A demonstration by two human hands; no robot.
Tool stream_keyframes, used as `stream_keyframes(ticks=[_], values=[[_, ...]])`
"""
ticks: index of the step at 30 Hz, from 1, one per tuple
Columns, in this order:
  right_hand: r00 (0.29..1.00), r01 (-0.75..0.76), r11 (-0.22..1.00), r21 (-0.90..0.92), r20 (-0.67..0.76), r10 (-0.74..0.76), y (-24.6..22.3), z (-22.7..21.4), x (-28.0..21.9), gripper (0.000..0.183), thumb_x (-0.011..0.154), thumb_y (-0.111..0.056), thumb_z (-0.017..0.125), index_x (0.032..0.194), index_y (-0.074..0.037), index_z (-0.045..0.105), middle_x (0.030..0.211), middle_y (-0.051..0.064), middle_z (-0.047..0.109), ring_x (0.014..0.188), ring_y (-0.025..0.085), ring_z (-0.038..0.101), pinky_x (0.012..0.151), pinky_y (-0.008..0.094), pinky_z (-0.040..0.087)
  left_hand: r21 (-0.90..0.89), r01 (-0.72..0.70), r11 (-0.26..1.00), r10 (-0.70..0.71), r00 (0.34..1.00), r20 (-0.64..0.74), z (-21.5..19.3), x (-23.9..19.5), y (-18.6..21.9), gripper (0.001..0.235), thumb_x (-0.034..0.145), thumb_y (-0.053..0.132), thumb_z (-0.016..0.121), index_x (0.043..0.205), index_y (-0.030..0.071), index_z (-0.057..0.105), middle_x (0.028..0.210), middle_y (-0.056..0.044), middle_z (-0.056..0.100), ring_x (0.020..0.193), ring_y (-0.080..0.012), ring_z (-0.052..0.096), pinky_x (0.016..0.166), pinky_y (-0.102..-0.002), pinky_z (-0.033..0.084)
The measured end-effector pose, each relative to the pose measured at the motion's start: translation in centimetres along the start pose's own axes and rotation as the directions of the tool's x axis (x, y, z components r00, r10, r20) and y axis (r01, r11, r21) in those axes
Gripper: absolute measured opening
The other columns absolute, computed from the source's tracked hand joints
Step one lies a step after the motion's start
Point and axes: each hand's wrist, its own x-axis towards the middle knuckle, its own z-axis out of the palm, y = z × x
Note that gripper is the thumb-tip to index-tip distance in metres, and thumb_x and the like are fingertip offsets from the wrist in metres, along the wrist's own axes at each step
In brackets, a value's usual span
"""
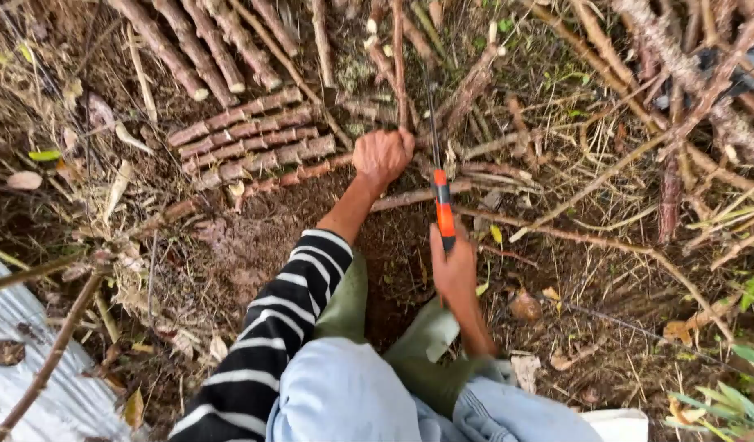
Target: Sawing thin wooden branches or stalks into smaller uniform pieces using a hand saw in an outdoor field.
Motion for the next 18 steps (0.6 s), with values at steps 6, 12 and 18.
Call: stream_keyframes(ticks=[6, 12, 18], values=[[0.999, -0.031, 0.999, -0.039, -0.019, 0.031, 3.7, 0.8, -0.2, 0.039, 0.104, -0.034, 0.056, 0.106, 0.004, 0.061, 0.051, 0.009, 0.050, 0.039, 0.015, 0.041, 0.042, 0.033, 0.032, 0.026, -0.041, 0.999, 0.041, 0.999, -0.010, 0.1, -0.1, 0.0, 0.060, 0.104, 0.037, 0.017, 0.062, 0.021, 0.056, 0.052, -0.001, 0.058, 0.053, -0.0156, 0.062, 0.059, -0.034, 0.047], [0.997, -0.079, 0.997, 0.024, 0.010, 0.079, 4.6, 0.0, -3.3, 0.039, 0.104, -0.039, 0.056, 0.083, -0.007, 0.063, 0.045, 0.001, 0.050, 0.035, 0.008, 0.041, 0.039, 0.025, 0.034, 0.049, -0.047, 0.998, 0.054, 0.986, -0.155, -0.6, -0.7, 0.2, 0.061, 0.100, 0.034, 0.026, 0.055, 0.017, 0.064, 0.048, -0.008, 0.061, 0.051, -0.0209, 0.067, 0.053, -0.034, 0.048], [1.000, 0.002, 0.999, 0.041, -0.025, -0.001, 0.9, -0.1, 2.5, 0.043, 0.104, -0.036, 0.054, 0.075, -0.005, 0.060, 0.045, 0.005, 0.046, 0.038, 0.011, 0.031, 0.042, 0.031, 0.028, 0.011, -0.035, 0.999, 0.037, 0.990, -0.137, -0.6, -0.9, 0.4, 0.062, 0.098, 0.038, 0.028, 0.059, 0.013, 0.069, 0.052, -0.012, 0.065, 0.054, -0.0253, 0.070, 0.054, -0.038, 0.049]])
